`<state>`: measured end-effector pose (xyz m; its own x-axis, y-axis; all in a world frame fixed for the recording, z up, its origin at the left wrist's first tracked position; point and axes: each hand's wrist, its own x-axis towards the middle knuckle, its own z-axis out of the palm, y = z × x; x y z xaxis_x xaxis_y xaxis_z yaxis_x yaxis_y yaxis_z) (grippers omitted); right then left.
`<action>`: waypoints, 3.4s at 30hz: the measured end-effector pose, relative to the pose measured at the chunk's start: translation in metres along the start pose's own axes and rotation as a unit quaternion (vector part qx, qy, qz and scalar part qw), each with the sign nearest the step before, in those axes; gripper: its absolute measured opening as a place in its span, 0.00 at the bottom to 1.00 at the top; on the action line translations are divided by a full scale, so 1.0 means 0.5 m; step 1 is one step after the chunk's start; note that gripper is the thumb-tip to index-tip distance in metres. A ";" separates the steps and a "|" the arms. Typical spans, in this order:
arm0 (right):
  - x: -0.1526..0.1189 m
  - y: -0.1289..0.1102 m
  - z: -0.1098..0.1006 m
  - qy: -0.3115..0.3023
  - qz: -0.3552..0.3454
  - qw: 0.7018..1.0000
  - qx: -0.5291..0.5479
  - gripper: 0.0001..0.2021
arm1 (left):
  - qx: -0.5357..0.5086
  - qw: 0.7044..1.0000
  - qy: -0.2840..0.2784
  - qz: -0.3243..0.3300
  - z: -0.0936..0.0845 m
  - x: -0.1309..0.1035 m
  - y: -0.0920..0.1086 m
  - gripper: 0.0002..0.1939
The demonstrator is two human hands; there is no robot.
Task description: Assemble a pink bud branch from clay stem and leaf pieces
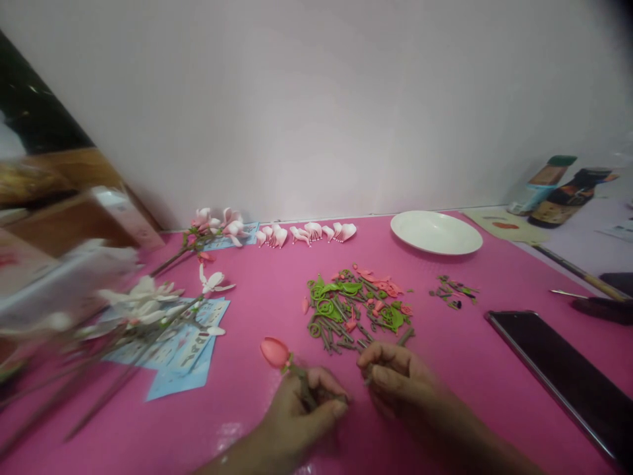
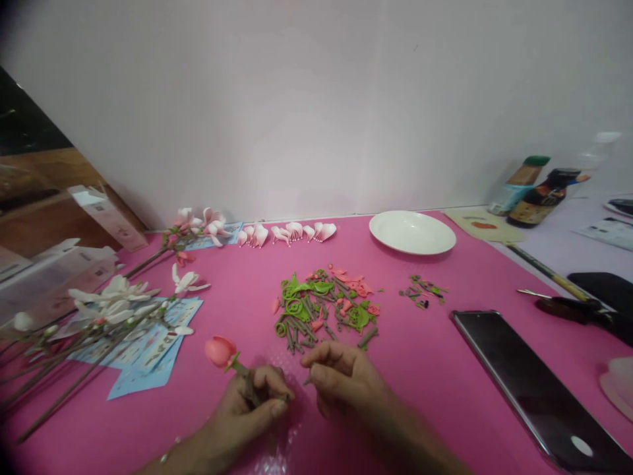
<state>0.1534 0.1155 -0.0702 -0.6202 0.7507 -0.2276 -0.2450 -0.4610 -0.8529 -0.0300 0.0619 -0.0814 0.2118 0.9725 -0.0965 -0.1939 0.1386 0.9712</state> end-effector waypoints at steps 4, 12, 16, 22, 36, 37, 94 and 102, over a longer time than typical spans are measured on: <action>-0.007 -0.009 -0.003 0.009 -0.015 0.994 -0.111 0.14 | -0.018 1.000 0.000 -0.001 -0.001 0.001 -0.004 0.17; -0.013 -0.006 0.000 -0.033 -0.021 0.995 -0.089 0.08 | -0.064 0.998 -0.023 -0.018 -0.006 0.008 -0.005 0.15; -0.015 -0.013 -0.003 -0.047 -0.088 0.980 -0.174 0.06 | -0.063 0.997 -0.033 -0.021 -0.006 0.010 -0.003 0.15; -0.016 -0.027 -0.001 -0.042 -0.164 0.935 -0.310 0.02 | -0.082 0.991 -0.042 -0.099 -0.003 0.006 -0.007 0.21; -0.023 -0.022 0.006 -0.023 -0.129 0.930 -0.342 0.07 | -0.094 0.993 -0.041 -0.058 0.003 0.007 -0.007 0.18; -0.022 -0.020 0.006 -0.019 -0.133 0.931 -0.339 0.06 | -0.087 0.994 -0.040 -0.059 0.003 0.008 -0.006 0.19; 0.004 -0.003 0.012 0.049 -0.041 0.984 -0.165 0.16 | -0.067 0.997 0.037 0.007 0.007 0.010 -0.012 0.17; 0.005 -0.008 0.001 0.054 -0.063 0.978 -0.189 0.16 | -0.138 0.989 0.029 -0.037 -0.004 0.009 -0.037 0.18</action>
<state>0.1525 0.1189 -0.0672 -0.5152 0.8454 -0.1412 -0.0080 -0.1695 -0.9855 -0.0276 0.0639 -0.1001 0.1810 0.9657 -0.1864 -0.4348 0.2485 0.8655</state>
